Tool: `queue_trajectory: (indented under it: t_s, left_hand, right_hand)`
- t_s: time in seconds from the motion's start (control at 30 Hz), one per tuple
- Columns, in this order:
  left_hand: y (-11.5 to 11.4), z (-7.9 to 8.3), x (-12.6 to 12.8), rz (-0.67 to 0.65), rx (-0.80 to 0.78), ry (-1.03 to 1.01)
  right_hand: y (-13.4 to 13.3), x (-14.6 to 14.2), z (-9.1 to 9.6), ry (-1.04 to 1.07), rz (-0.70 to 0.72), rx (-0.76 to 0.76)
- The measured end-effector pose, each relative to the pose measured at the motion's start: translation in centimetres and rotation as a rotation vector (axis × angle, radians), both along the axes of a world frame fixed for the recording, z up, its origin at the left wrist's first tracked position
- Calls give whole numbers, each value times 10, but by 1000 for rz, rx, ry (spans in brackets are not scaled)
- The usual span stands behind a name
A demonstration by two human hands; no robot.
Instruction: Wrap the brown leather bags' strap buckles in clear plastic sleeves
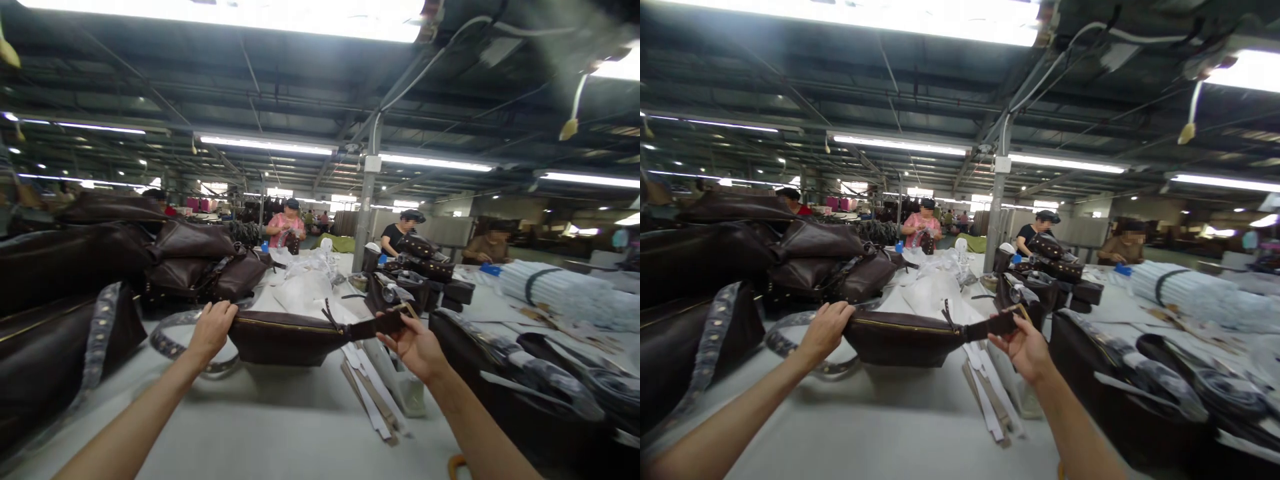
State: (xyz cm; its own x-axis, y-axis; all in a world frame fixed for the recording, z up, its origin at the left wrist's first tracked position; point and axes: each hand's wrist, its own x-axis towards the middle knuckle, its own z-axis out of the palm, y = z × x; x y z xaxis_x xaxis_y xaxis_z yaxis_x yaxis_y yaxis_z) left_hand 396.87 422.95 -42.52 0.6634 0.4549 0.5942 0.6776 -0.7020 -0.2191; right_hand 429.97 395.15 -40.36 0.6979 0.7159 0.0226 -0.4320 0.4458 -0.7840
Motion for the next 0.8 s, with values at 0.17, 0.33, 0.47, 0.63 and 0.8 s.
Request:
queue_trajectory:
  t_s: [0.17,0.33,0.47,0.63,0.8]
  left_hand:
    - [12,-46,-1,74,-4,-22]
    - [7,-98,-26,112,-129,89]
    - [-4,-116,-40,130,-238,150]
    - [-26,-111,-26,77,-338,47]
    - [-67,-106,-18,-101,-423,-146]
  right_hand:
    - [-56,-34,-92,147,33,-34]
    - [-80,-89,-162,228,69,-143]
    - [-74,-107,-176,116,2,-268]
    - [-65,-91,-176,49,-177,-332]
    - [-75,-83,-193,114,-196,-305]
